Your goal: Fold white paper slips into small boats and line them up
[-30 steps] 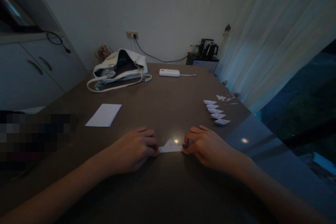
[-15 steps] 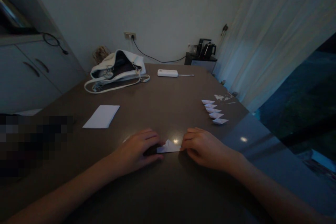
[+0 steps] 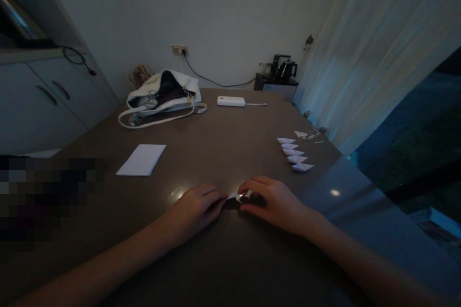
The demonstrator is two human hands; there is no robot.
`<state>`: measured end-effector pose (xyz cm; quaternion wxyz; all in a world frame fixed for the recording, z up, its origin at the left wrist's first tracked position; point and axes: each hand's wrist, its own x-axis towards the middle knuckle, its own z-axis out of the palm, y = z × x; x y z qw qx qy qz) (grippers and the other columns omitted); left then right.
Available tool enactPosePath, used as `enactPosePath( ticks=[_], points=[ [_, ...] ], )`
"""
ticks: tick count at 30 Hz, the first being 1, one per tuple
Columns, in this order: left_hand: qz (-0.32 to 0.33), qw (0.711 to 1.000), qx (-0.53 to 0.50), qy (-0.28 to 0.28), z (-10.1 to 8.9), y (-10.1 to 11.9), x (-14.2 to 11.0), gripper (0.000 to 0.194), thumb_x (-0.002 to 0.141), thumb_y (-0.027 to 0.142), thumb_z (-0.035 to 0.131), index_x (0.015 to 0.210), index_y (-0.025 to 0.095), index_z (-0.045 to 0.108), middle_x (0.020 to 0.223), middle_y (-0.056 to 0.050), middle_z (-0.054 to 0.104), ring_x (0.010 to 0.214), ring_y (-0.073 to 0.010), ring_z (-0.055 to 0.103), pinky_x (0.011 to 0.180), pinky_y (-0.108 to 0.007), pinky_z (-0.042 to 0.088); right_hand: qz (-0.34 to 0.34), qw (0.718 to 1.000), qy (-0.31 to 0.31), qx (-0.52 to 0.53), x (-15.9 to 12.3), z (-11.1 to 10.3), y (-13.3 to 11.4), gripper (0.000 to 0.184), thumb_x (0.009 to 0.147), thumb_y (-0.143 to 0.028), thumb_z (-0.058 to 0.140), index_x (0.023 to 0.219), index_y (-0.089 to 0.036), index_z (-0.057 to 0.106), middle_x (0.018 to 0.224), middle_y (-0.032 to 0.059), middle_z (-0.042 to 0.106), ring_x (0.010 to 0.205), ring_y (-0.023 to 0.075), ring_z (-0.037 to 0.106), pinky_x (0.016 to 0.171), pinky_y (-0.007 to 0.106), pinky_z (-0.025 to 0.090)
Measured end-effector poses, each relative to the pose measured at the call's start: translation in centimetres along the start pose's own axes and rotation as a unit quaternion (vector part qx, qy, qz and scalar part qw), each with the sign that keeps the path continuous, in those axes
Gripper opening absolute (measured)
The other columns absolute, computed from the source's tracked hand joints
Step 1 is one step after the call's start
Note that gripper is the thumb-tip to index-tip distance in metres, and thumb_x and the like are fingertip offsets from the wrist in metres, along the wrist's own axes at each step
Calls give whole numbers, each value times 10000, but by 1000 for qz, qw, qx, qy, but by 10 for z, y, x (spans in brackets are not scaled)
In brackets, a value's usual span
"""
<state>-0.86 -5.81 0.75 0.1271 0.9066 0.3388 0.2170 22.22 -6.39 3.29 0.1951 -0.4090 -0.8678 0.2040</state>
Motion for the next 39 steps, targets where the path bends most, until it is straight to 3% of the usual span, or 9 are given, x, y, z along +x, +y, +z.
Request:
enactPosePath(
  ticks=[3,7,11,18,21,27,32,35,39],
  points=[
    [-53,995,-83,-13,-6,8,1,200,865,157,477,936,141,663,824,-61,676,733,-160,625,659,-257,486,18,995,44,86,2,7,1,84,832,-217,630,894,-162,641,781,14,623,679,123,559,627,225,415],
    [-155,954,-253,-34,-8,16,4,176,860,250,531,874,149,675,774,-30,692,685,-150,631,614,-246,473,77,964,41,253,5,12,1,142,844,-280,611,814,-145,643,684,-3,606,621,109,556,581,214,421],
    [-216,868,-445,-43,-2,16,6,204,826,321,602,886,137,665,770,-27,694,674,-142,632,620,-256,491,119,915,13,386,8,18,-1,205,810,-339,645,790,-136,641,637,-12,604,568,93,557,548,206,431],
    [-254,697,-668,-49,5,15,4,309,727,393,736,873,153,608,778,-28,705,723,-160,679,688,-295,525,155,854,24,496,9,23,-5,276,729,-400,717,755,-146,612,559,-43,585,443,58,507,441,174,413],
    [-246,660,-708,-53,7,16,3,285,741,360,739,872,151,596,784,-32,712,741,-157,689,709,-288,524,154,841,20,519,8,24,-7,273,733,-390,719,771,-141,614,575,-29,618,456,66,544,456,178,442],
    [-250,655,-712,-49,9,15,3,222,728,304,756,831,145,639,811,-26,724,761,-132,683,756,-275,505,142,828,43,541,7,28,-10,222,748,-311,719,796,-151,572,665,-6,664,552,93,630,532,195,499],
    [-279,685,-672,-32,6,19,5,253,670,322,792,783,146,650,763,-4,710,739,-123,663,734,-255,487,126,831,100,532,5,32,-14,263,724,-271,743,749,-179,498,743,-20,633,613,113,642,590,243,538],
    [-296,698,-652,-24,6,19,6,272,639,320,806,762,146,638,755,4,698,710,-126,648,696,-257,484,140,851,91,498,4,30,-17,222,719,-281,746,773,-164,564,730,-7,636,641,121,639,616,246,535],
    [-279,741,-611,-15,5,18,5,238,629,274,805,721,142,630,764,13,676,698,-124,624,690,-254,476,147,852,79,496,4,29,-19,242,675,-270,781,785,-155,598,731,-2,646,660,117,628,635,234,518]
  ],
)
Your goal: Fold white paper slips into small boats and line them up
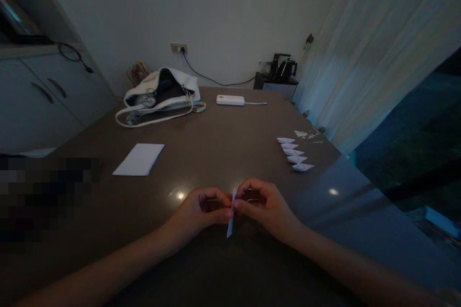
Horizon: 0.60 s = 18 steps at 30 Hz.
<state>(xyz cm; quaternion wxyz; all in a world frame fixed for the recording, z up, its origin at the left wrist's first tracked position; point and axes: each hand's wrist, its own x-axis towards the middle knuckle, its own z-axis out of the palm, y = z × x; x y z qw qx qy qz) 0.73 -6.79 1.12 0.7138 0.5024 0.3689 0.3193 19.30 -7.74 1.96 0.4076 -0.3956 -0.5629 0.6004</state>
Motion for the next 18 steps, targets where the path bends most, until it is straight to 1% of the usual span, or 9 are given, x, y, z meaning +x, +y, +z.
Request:
enactPosePath(
  ticks=[4,7,12,14,18],
  points=[
    [50,998,29,-14,-1,-1,1,168,668,218,773,723,148,630,776,15,663,726,-128,620,691,-247,475,-5,1000,-5,-2,0,0,1,254,652,-249,797,784,-155,600,757,0,642,694,116,624,649,225,510],
    [65,997,34,-13,0,-3,1,149,684,200,760,726,147,626,777,14,658,738,-130,624,697,-246,481,-11,1000,-9,-15,-1,0,1,235,679,-243,778,805,-159,598,775,3,644,705,117,629,645,222,514],
    [53,998,41,-11,2,-2,0,151,704,215,746,754,151,619,785,13,668,744,-136,639,693,-247,487,-48,997,-5,-65,-3,1,-2,168,751,-246,715,841,-160,603,808,10,644,729,118,642,666,224,527],
    [44,998,47,-5,2,0,-1,153,702,222,744,757,150,621,778,7,676,741,-144,644,688,-254,490,-52,995,-3,-80,-3,1,-3,161,761,-250,704,845,-156,603,805,14,643,726,119,644,664,225,529],
    [46,997,61,5,3,1,-2,137,706,228,736,770,149,645,776,1,683,745,-146,645,693,-255,492,-59,994,5,-96,-4,1,-4,160,770,-260,694,849,-155,602,814,17,644,726,119,647,653,220,532]
  ],
)
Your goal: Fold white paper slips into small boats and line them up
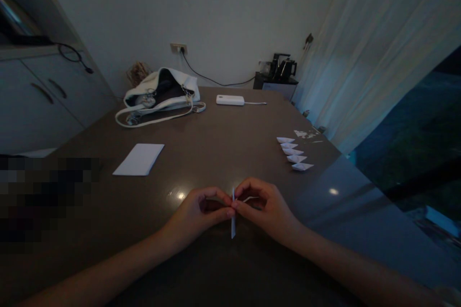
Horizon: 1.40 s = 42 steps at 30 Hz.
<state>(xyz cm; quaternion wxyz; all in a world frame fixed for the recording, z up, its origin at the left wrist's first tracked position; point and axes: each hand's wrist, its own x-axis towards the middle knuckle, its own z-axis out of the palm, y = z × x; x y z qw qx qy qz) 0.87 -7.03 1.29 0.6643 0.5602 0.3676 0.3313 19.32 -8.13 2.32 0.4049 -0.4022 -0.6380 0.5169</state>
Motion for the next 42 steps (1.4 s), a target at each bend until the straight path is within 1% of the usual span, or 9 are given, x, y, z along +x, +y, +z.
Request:
enactPosePath(
  ticks=[14,18,24,28,32,35,37,40,42],
  points=[
    [12,999,49,20,2,3,0,102,714,237,707,731,150,656,734,2,667,723,-145,624,668,-246,485,-27,999,3,-28,-1,0,3,138,793,-253,661,878,-167,594,813,14,635,737,125,643,660,235,536],
    [18,999,40,18,2,1,1,117,724,255,702,743,151,653,741,0,663,728,-144,617,664,-243,481,-20,999,-1,-31,0,0,2,138,793,-251,656,879,-167,590,808,15,636,729,126,644,659,239,539],
    [-3,1000,11,16,3,0,1,178,727,285,710,707,140,607,706,17,631,667,-111,592,620,-209,452,-32,998,1,-45,1,-1,3,125,802,-249,639,882,-169,586,817,17,632,741,127,642,664,242,541],
    [-5,1000,-2,28,4,-1,0,220,714,299,723,752,141,574,759,0,646,722,-135,629,674,-245,488,-45,996,14,-74,0,0,2,116,809,-211,606,905,-184,548,829,14,625,759,130,635,665,245,536],
    [4,998,49,48,6,0,-2,208,738,280,704,824,147,570,823,-28,673,777,-162,654,693,-269,515,-41,992,29,-119,-1,1,0,183,790,-162,581,942,-201,487,837,15,616,754,138,627,645,250,520],
    [21,993,98,55,7,1,-3,178,752,255,688,845,146,581,814,-33,675,775,-168,658,700,-281,530,-19,990,29,-140,-2,3,0,267,749,-127,585,969,-210,458,861,16,611,725,132,618,602,233,498],
    [41,990,127,53,8,2,-4,158,753,231,684,844,144,588,814,-35,669,775,-168,657,712,-284,535,-2,989,24,-145,-2,4,3,321,716,-102,595,982,-211,454,860,9,608,665,114,598,553,213,471],
    [76,981,172,51,8,4,-6,154,758,228,685,863,139,616,833,-41,653,772,-169,652,709,-283,537,17,992,16,-125,-2,4,8,347,692,-91,608,986,-207,462,786,-16,596,587,95,561,502,195,434],
    [94,976,187,55,7,6,-6,160,779,245,667,896,139,643,852,-48,646,778,-172,649,702,-283,537,39,996,10,-76,0,3,11,317,704,-113,609,968,-207,459,721,-34,586,562,93,553,484,186,429]
  ],
)
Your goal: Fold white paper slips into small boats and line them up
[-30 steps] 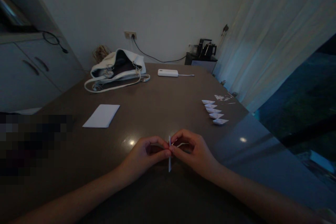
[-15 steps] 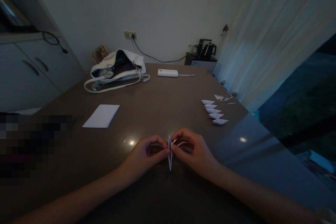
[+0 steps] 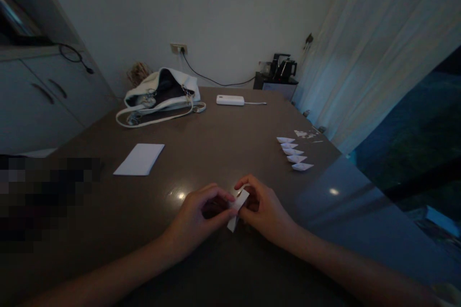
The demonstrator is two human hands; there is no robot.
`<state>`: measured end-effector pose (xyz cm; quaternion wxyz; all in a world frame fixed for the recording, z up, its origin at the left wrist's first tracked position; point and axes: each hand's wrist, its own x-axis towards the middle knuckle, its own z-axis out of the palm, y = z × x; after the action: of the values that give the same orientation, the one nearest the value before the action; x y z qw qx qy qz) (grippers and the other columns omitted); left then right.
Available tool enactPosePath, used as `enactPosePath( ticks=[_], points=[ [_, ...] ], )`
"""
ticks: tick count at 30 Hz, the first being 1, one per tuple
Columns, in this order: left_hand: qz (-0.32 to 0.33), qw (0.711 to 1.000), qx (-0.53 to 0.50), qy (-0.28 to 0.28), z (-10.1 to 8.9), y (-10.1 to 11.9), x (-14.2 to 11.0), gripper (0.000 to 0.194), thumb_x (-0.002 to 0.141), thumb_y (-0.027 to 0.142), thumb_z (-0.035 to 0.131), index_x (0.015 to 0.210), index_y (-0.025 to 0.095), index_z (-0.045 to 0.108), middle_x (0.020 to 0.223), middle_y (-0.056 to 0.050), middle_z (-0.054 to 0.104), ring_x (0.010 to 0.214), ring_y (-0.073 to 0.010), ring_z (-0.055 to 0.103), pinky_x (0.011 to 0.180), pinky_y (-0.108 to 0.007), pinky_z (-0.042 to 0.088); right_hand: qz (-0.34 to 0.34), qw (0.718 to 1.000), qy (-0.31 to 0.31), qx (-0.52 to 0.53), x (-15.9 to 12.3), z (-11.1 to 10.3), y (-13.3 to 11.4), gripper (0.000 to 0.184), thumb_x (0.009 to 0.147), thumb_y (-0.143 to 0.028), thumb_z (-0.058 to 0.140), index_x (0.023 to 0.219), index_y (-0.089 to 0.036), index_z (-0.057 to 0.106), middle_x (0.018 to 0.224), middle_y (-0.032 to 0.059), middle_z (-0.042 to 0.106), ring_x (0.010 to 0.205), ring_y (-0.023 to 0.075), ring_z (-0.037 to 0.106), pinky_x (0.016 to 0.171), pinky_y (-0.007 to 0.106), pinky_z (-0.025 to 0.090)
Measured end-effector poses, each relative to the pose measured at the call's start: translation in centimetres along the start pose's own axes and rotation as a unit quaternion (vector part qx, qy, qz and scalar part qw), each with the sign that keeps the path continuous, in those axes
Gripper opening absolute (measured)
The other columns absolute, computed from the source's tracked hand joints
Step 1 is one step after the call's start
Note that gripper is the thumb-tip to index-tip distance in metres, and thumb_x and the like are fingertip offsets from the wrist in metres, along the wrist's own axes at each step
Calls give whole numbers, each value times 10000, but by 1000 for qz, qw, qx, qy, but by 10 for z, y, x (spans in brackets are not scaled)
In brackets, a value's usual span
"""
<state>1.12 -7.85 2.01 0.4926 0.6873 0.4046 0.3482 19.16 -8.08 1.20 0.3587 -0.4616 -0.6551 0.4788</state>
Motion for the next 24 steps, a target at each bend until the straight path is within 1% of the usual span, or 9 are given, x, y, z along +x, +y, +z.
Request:
enactPosePath(
  ticks=[3,5,9,12,16,21,24],
  points=[
    [12,1000,-18,5,-3,2,1,158,816,235,611,934,152,675,913,-61,653,838,-179,647,728,-282,534,61,993,-27,98,4,-3,3,310,712,-187,647,939,-211,436,681,-48,601,492,83,540,430,173,424],
    [11,1000,-28,2,-5,3,2,163,796,218,625,931,157,693,950,-66,657,871,-187,646,750,-284,530,91,983,-50,151,7,-6,4,348,696,-231,686,926,-210,425,675,-52,614,458,75,536,412,169,427],
    [-4,1000,-23,-2,-7,5,3,177,741,211,684,908,168,723,900,-58,674,818,-185,645,732,-284,522,102,972,-75,198,9,-9,4,385,671,-241,722,922,-212,431,676,-62,611,482,77,555,428,170,438],
    [4,1000,-24,-6,-8,6,2,140,729,212,701,860,181,738,870,-52,686,790,-181,641,719,-276,510,102,972,-82,198,7,-8,1,383,668,-223,723,926,-210,440,666,-67,603,496,76,552,443,173,440],
    [14,999,-26,-18,-7,6,2,85,727,203,705,801,188,745,841,-47,694,780,-183,644,705,-267,495,78,980,-84,162,6,-5,-1,362,675,-187,704,937,-207,456,616,-88,558,485,73,523,441,173,416],
    [16,1000,-14,-15,-6,5,2,86,741,222,694,804,188,741,815,-42,697,757,-179,637,701,-268,481,73,986,-72,134,6,-4,2,367,671,-151,677,951,-207,447,657,-74,573,501,77,538,440,171,419],
    [-1,999,-39,-15,-6,2,3,104,758,247,673,803,175,733,783,-37,693,736,-171,633,681,-257,474,83,985,-64,140,7,-2,4,365,689,-169,654,959,-215,412,698,-67,585,460,67,528,407,164,415]
  ],
)
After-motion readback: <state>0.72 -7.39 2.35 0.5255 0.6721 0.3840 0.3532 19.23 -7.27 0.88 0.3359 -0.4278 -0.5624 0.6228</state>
